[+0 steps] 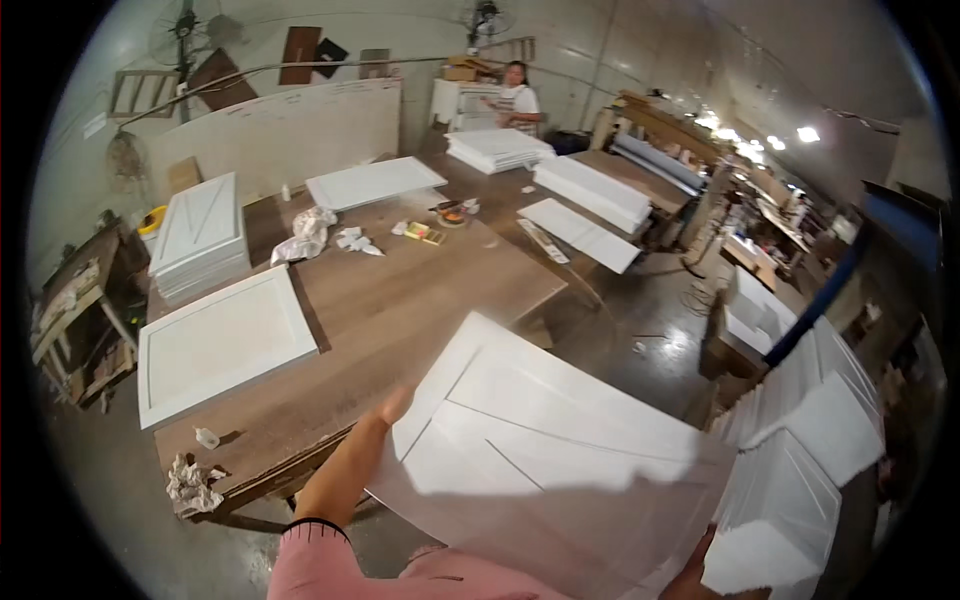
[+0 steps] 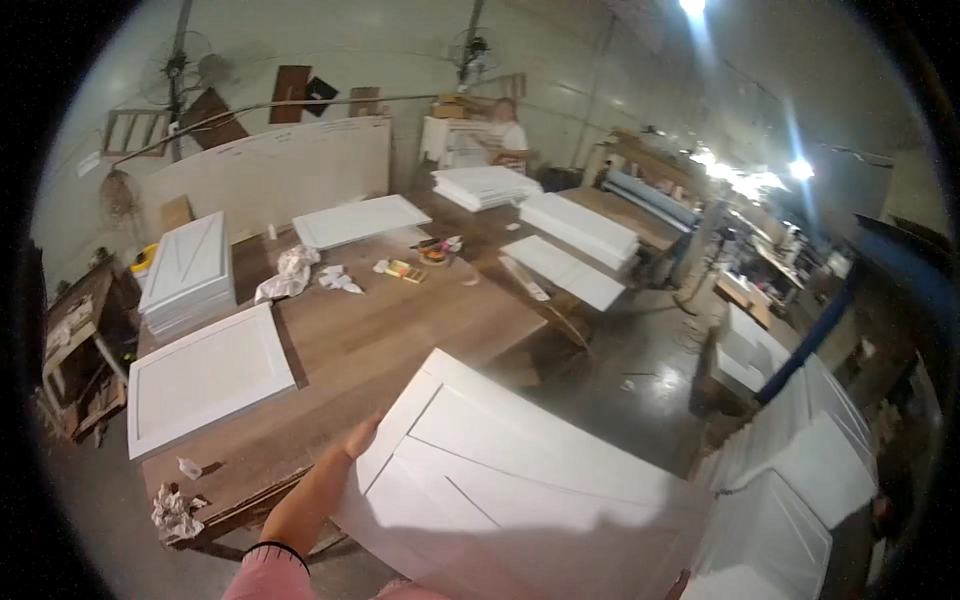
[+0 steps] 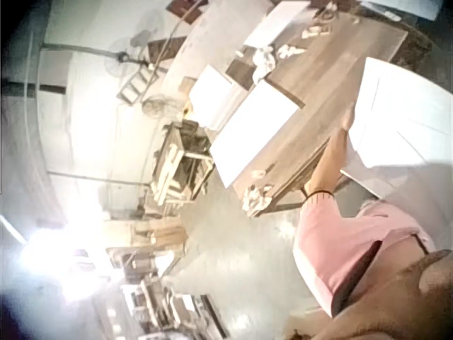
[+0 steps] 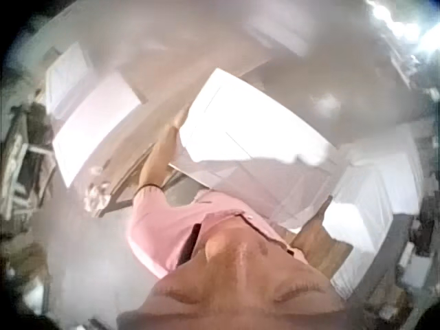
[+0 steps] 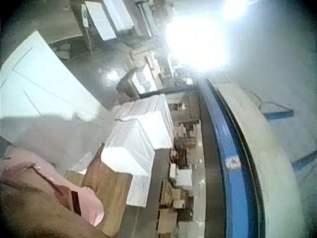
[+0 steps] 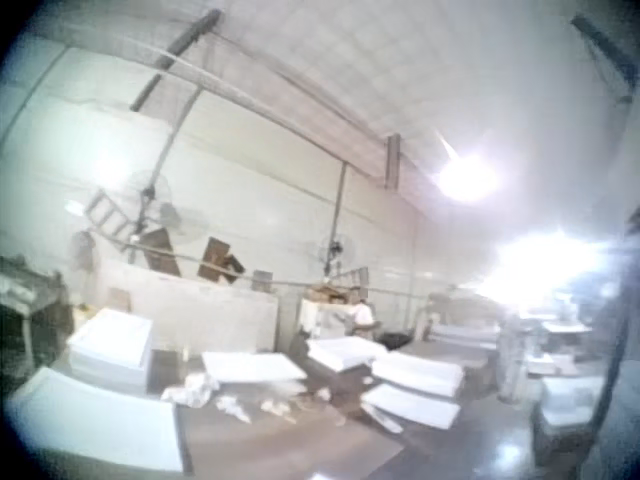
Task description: The person applies glue to wooden strips, positions them on white furniture panels, and secures them with a nail gun before stacking the completed panels.
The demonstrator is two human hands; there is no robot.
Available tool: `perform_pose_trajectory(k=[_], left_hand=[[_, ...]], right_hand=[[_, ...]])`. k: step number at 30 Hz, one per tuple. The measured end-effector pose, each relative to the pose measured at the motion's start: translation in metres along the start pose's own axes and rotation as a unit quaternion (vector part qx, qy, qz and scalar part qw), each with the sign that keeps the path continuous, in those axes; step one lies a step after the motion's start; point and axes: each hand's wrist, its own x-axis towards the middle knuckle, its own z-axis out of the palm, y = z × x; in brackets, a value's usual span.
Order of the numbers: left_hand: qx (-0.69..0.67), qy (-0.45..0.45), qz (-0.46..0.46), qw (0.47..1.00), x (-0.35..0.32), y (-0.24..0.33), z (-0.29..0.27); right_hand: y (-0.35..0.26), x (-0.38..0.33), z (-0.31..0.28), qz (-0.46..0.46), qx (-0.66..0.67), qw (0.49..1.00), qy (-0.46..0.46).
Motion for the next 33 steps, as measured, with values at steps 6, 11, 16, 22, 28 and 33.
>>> perform_pose_trajectory(k=[6,11,16,22,28,33], left_hand=[[-0.212,0.127,0.003,0.969,0.025,-0.042,-0.045],[-0.189,0.270,0.023,0.944,0.036,-0.054,-0.067],[-0.221,0.380,0.030,0.898,0.049,-0.096,-0.114],[-0.264,0.447,0.050,0.853,0.053,-0.125,-0.127],[-0.269,0.498,0.043,0.824,0.083,-0.126,-0.141],[-0.218,0.531,0.033,0.818,0.123,-0.099,-0.168]], right_hand=[[-0.086,0.223,0.142,0.016,-0.083,0.979,-0.186],[-0.109,0.344,0.276,0.051,-0.132,0.941,-0.307],[-0.109,0.427,0.400,0.098,-0.178,0.897,-0.393],[-0.116,0.513,0.567,0.130,-0.234,0.839,-0.474],[-0.128,0.588,0.712,0.133,-0.261,0.793,-0.535],[-0.135,0.638,0.796,0.125,-0.279,0.764,-0.569]])
